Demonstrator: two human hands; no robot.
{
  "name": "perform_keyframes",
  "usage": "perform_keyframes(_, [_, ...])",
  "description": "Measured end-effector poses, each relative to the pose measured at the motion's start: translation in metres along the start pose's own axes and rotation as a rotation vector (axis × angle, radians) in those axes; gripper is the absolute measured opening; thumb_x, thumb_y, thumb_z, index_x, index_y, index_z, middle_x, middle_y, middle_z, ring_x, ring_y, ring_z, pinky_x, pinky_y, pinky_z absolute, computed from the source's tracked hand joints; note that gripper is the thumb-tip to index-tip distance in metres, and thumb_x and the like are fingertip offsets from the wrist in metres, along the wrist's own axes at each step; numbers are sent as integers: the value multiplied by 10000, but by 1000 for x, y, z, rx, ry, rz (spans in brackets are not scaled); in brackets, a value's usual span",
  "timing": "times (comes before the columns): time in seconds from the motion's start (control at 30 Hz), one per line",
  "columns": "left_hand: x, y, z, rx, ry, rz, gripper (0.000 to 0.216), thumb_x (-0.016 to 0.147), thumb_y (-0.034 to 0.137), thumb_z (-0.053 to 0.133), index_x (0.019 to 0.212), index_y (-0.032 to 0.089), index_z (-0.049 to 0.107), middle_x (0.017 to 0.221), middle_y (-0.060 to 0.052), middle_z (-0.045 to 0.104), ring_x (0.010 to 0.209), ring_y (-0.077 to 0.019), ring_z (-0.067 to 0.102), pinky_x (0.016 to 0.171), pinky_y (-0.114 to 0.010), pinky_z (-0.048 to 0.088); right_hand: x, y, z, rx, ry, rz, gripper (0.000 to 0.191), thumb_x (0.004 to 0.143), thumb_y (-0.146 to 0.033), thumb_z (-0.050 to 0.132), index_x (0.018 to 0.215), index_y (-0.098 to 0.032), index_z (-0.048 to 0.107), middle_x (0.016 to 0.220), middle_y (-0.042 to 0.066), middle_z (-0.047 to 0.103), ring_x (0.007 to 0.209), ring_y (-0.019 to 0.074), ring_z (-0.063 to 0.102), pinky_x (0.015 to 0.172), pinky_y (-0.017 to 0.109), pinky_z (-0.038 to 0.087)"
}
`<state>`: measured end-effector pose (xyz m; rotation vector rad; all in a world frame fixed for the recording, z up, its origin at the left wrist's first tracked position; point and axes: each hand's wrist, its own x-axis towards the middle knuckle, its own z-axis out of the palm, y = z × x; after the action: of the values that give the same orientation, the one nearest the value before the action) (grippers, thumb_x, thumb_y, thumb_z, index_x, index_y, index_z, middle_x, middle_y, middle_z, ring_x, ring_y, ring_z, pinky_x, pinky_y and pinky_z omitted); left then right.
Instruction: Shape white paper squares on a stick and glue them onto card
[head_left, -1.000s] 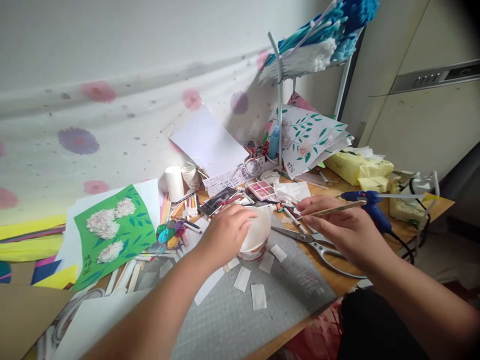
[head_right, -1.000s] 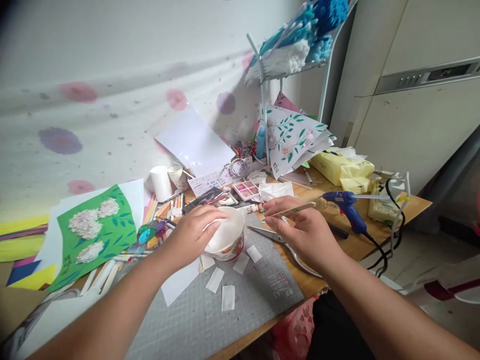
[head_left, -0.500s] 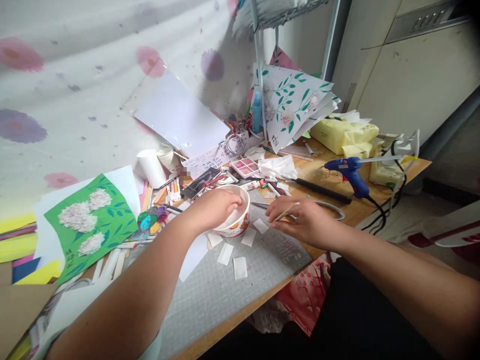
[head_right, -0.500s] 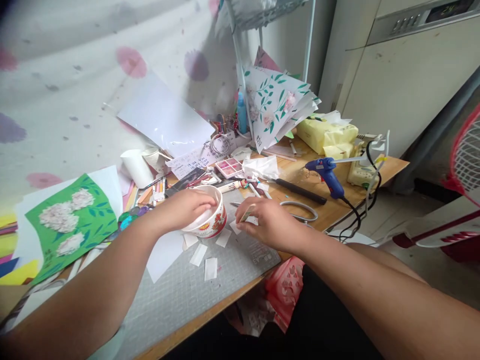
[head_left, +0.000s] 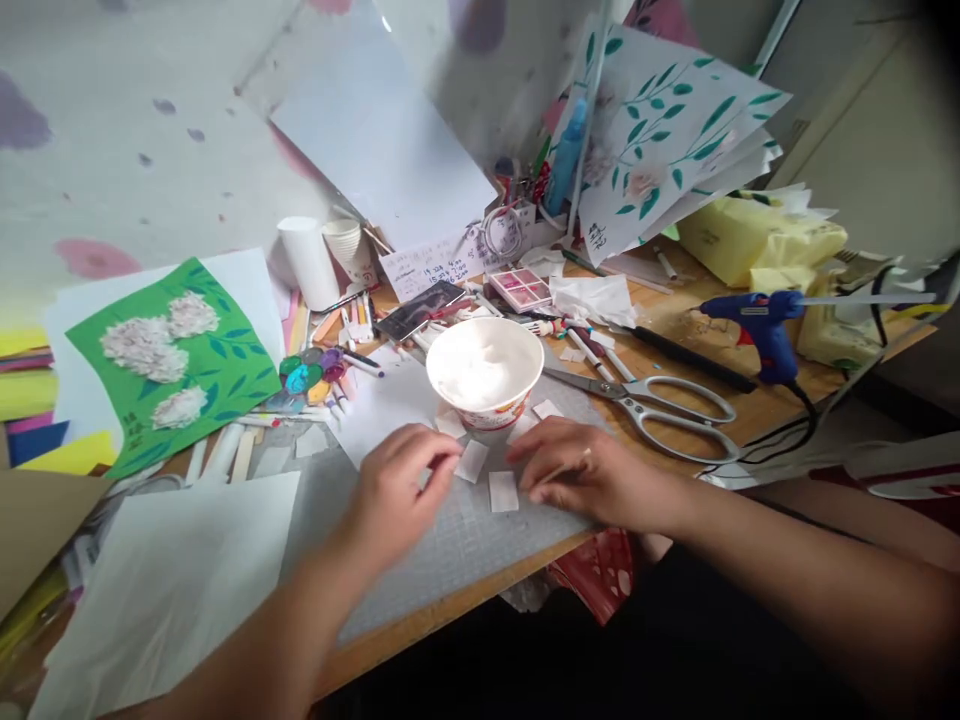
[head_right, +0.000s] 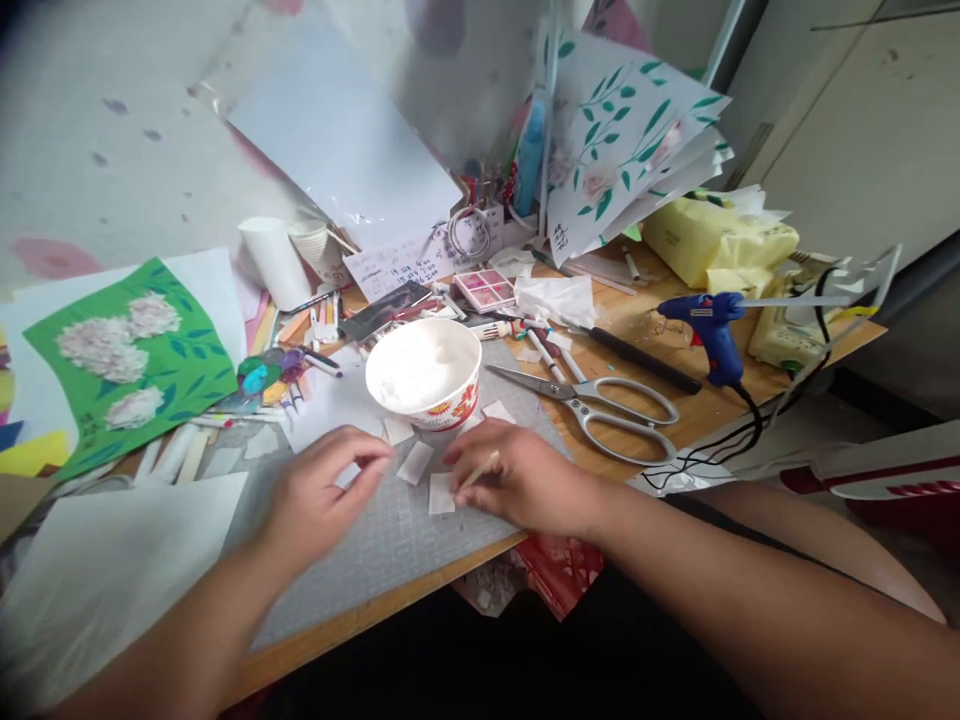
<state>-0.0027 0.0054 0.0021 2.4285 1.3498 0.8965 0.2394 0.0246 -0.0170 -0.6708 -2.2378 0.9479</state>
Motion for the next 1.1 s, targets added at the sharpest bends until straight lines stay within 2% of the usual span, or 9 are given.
perform_keyframes(0.1, [-4,-4,11,-63,-116,13,155,841,119,503,788,199,625,741,-25,647,701,-159,594,647,-274,463,2,-10,6,-20,-101,-37,14,803,-168,686,796,-179,692,1126,105,684,1100,214,612,978,389,447])
perform_keyframes(0.23, [-7,-7,16,-120,-201,32,141,839,115,511,813,194,624,774,-35,645,747,-178,594,683,-300,467,4,-10,11,-69,-134,-35,85,856,-141,613,864,-190,682,1034,87,721,1065,210,637,972,403,460])
perform_keyframes(0.33, [-10,-7,18,-158,-245,24,139,834,98,515,856,187,620,828,-45,642,796,-187,595,716,-314,471,5,-7,13,-19,-91,9,117,889,-156,570,896,-182,684,953,80,736,980,193,667,864,346,524])
perform_keyframes(0.43, [-13,-6,18,-200,-260,-31,145,814,107,560,924,188,609,880,-45,645,816,-184,597,735,-312,475,8,-10,13,114,-14,153,99,880,-195,600,905,-176,695,897,73,746,846,177,697,749,295,553])
perform_keyframes(0.57, [-15,0,16,-307,-229,-159,190,768,190,667,946,206,600,837,-15,645,714,-155,594,671,-271,482,13,-19,11,335,97,347,103,857,-226,641,918,-210,722,868,30,750,810,158,703,743,259,554])
perform_keyframes(0.67, [-14,5,14,-405,-198,-209,74,788,226,652,850,213,614,765,-1,631,675,-150,588,644,-258,469,14,-24,13,469,149,428,105,845,-271,660,878,-202,731,805,19,739,750,150,680,700,246,543])
perform_keyframes(0.7, [-14,6,14,-432,-187,-227,25,807,233,629,809,211,618,732,3,625,654,-147,581,628,-253,459,13,-25,14,504,164,445,109,843,-283,663,870,-201,729,787,17,733,733,148,669,681,243,535])
perform_keyframes(0.83, [-12,10,13,-557,-188,-360,142,840,248,584,710,202,619,636,21,597,581,-126,532,560,-224,419,9,-25,22,668,212,473,91,866,-272,641,871,-226,719,777,-5,715,753,135,649,691,233,509])
perform_keyframes(1.1, [-14,9,13,-710,-260,-501,140,820,291,605,717,199,628,643,21,570,600,-131,496,572,-230,404,7,-23,25,827,271,411,82,886,-244,617,911,-244,695,865,7,738,861,165,666,841,322,490])
